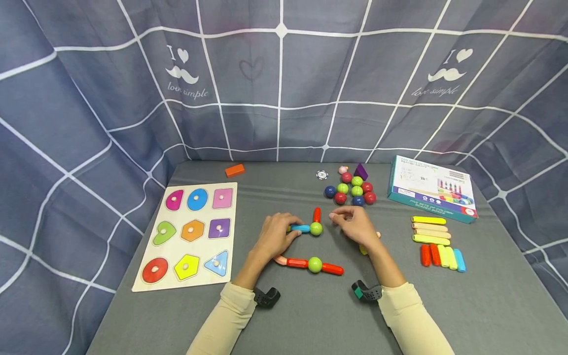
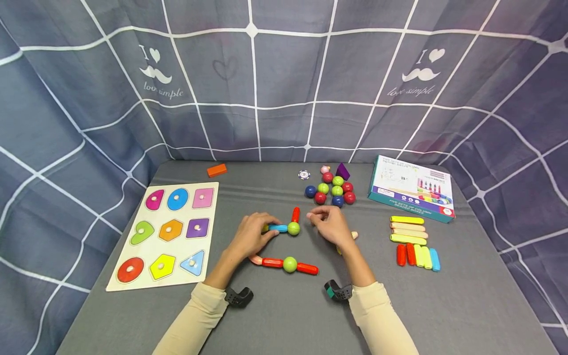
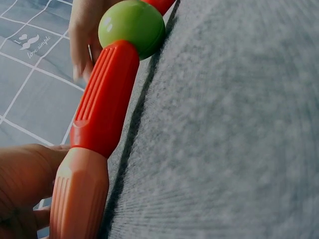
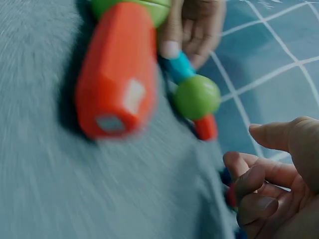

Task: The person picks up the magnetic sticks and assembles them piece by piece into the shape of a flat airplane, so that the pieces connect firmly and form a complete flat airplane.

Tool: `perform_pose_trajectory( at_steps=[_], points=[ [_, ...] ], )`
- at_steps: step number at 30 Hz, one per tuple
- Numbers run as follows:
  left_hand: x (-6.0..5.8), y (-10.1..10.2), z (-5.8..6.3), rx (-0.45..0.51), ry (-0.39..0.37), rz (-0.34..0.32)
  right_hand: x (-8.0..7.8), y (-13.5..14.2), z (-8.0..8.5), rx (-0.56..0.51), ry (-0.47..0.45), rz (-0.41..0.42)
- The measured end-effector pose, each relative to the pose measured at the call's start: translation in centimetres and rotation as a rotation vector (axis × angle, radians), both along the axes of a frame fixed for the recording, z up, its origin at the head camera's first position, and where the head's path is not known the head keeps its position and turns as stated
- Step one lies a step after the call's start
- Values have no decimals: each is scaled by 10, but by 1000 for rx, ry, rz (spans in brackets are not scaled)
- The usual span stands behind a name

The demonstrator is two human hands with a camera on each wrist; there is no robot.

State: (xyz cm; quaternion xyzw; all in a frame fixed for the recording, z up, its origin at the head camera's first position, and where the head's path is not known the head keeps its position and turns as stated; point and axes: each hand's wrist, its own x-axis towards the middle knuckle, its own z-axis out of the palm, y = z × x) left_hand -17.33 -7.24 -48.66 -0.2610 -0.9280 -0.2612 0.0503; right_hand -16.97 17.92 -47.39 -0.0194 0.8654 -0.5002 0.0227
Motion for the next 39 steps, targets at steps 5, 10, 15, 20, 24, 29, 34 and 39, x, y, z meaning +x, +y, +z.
perform_pose_trajectory(
  at_steps=[5, 10, 15, 20, 24, 29, 34, 39],
  points=[
    [-1, 0, 1, -17, 5, -4, 22, 37, 16, 67, 77, -81],
    [-1, 0, 1, -31, 7, -3, 46, 76, 16, 206, 144, -205],
    [-1, -1, 0, -28, 29, -5, 68, 107, 9, 332, 178, -319],
    [0, 0, 0, -20, 41, -13, 94, 130, 8, 497, 131, -453],
    [0, 2, 0, -26, 32, -13, 114, 143, 10, 583, 60, -521],
    [0, 2, 0, -34, 34, -12, 124, 146, 13, 660, -14, -501],
    [0, 2, -1, -27, 33, -17, 123, 141, 17, 703, -109, -455],
    [0, 3, -1, -35, 9, -7, 119, 137, 15, 714, -129, -449]
  ],
)
